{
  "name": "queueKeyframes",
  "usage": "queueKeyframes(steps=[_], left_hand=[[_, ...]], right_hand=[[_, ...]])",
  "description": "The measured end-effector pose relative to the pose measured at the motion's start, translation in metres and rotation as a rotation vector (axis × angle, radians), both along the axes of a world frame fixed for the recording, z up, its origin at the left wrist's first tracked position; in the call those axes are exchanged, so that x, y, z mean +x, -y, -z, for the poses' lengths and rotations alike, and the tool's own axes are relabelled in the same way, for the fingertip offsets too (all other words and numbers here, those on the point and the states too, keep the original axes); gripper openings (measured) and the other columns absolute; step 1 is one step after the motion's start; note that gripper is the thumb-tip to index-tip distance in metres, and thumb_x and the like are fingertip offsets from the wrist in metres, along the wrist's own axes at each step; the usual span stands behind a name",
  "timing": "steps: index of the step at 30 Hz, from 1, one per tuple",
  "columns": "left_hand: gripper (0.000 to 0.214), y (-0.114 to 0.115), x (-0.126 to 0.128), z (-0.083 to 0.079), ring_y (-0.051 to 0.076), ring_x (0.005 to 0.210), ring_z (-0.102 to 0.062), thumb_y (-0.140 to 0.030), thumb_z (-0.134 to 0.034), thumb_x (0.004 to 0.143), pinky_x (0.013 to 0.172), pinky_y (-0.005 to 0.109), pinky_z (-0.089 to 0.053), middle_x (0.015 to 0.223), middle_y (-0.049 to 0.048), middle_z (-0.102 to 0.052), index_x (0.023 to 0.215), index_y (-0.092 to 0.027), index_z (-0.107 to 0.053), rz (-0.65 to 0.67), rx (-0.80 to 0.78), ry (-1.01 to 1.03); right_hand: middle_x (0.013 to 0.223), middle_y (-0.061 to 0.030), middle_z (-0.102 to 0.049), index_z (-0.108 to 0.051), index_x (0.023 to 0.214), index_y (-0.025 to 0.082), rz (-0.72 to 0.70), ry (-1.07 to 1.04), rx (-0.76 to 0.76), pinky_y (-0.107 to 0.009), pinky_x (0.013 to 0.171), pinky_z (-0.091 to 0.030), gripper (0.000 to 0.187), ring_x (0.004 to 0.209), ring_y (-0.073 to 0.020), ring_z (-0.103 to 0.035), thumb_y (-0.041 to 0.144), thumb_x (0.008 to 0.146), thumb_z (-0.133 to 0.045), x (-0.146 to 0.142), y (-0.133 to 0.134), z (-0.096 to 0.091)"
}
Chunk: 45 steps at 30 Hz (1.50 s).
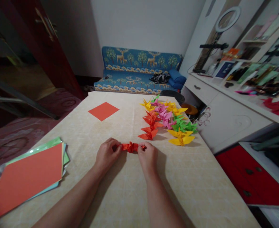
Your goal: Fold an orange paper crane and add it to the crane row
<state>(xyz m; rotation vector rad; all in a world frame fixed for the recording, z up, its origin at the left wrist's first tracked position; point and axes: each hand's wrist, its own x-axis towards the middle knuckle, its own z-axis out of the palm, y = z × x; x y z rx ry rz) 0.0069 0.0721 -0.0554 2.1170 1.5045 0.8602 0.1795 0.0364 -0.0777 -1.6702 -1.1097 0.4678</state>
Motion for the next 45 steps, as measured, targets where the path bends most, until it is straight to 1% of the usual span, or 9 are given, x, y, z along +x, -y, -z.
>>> queueKeyframes(steps=[3,7,11,16,20,25,29,38,45], left_hand=[[0.015,-0.001,0.0,-0.001,0.014,0.063,-0.054,-0.025,-0.054,0.08,0.057,0.024,-0.036,0.074,0.0038,-0.059,0.071,-0.017,-0.063,-0.007,0.009,0.0],[0.018,0.0,0.001,-0.002,0.014,0.062,-0.053,-0.028,-0.054,0.081,0.057,0.025,-0.034,0.069,0.0032,-0.059,0.069,-0.017,-0.061,0.0,0.032,-0.03],[0.019,0.001,0.005,-0.003,0.015,0.062,-0.054,-0.031,-0.054,0.082,0.056,0.025,-0.031,0.069,0.0035,-0.063,0.072,-0.018,-0.063,0.022,0.003,-0.05],[0.02,-0.001,0.019,0.001,0.014,0.063,-0.057,-0.035,-0.057,0.08,0.055,0.024,-0.03,0.07,0.0022,-0.067,0.074,-0.02,-0.067,0.028,-0.08,-0.046],[0.018,-0.007,0.041,0.001,0.014,0.068,-0.058,-0.033,-0.057,0.079,0.057,0.024,-0.032,0.077,0.002,-0.068,0.075,-0.021,-0.069,0.05,-0.052,-0.045],[0.016,-0.017,0.065,-0.002,0.015,0.072,-0.06,-0.031,-0.058,0.078,0.059,0.024,-0.034,0.084,0.002,-0.068,0.073,-0.022,-0.07,0.106,-0.026,-0.04],[0.017,-0.025,0.078,-0.001,0.016,0.073,-0.061,-0.03,-0.057,0.078,0.058,0.025,-0.035,0.084,0.0024,-0.068,0.073,-0.022,-0.071,0.1,-0.016,-0.045],[0.017,-0.04,0.092,0.003,0.016,0.071,-0.06,-0.03,-0.056,0.077,0.056,0.025,-0.032,0.082,0.0038,-0.068,0.071,-0.02,-0.069,0.072,0.026,-0.034],[0.017,-0.043,0.094,0.007,0.015,0.071,-0.059,-0.03,-0.056,0.078,0.055,0.024,-0.031,0.082,0.0038,-0.067,0.07,-0.02,-0.067,0.086,0.047,-0.063]], right_hand=[[0.061,-0.0029,-0.065,-0.068,0.07,0.015,0.022,-0.12,0.002,-0.024,0.047,-0.043,0.013,0.05,-0.0157,-0.057,0.023,0.068,-0.058,0.001,0.002,-0.005],[0.048,0.0031,-0.054,-0.067,0.076,0.013,0.04,-0.33,-0.005,-0.021,0.037,-0.032,0.018,0.037,-0.0103,-0.044,0.028,0.068,-0.061,0.003,0.004,-0.008],[0.043,0.0064,-0.046,-0.067,0.079,0.012,0.058,-0.4,0.041,-0.019,0.036,-0.029,0.019,0.037,-0.0088,-0.041,0.027,0.067,-0.062,0.008,0.007,-0.01],[0.043,0.005,-0.048,-0.068,0.078,0.011,0.127,-0.342,0.049,-0.02,0.036,-0.031,0.022,0.036,-0.0091,-0.041,0.029,0.066,-0.062,0.024,0.011,-0.01],[0.042,0.0032,-0.05,-0.069,0.076,0.011,0.191,-0.208,0.061,-0.021,0.035,-0.031,0.022,0.036,-0.0098,-0.041,0.028,0.065,-0.06,0.044,0.008,-0.006],[0.048,-0.0009,-0.058,-0.07,0.073,0.012,0.25,-0.112,0.114,-0.023,0.04,-0.037,0.022,0.043,-0.0134,-0.05,0.029,0.064,-0.06,0.069,0.001,0.002],[0.05,-0.0015,-0.061,-0.07,0.073,0.012,0.264,-0.085,0.131,-0.023,0.044,-0.04,0.022,0.048,-0.0153,-0.055,0.028,0.064,-0.059,0.081,-0.007,0.009],[0.055,-0.0024,-0.063,-0.069,0.071,0.013,0.27,-0.022,0.154,-0.025,0.048,-0.044,0.019,0.051,-0.0163,-0.056,0.027,0.064,-0.057,0.095,-0.025,0.013],[0.058,-0.0032,-0.065,-0.068,0.068,0.015,0.263,0.038,0.167,-0.027,0.053,-0.046,0.017,0.055,-0.0181,-0.058,0.026,0.063,-0.056,0.099,-0.03,0.015]])
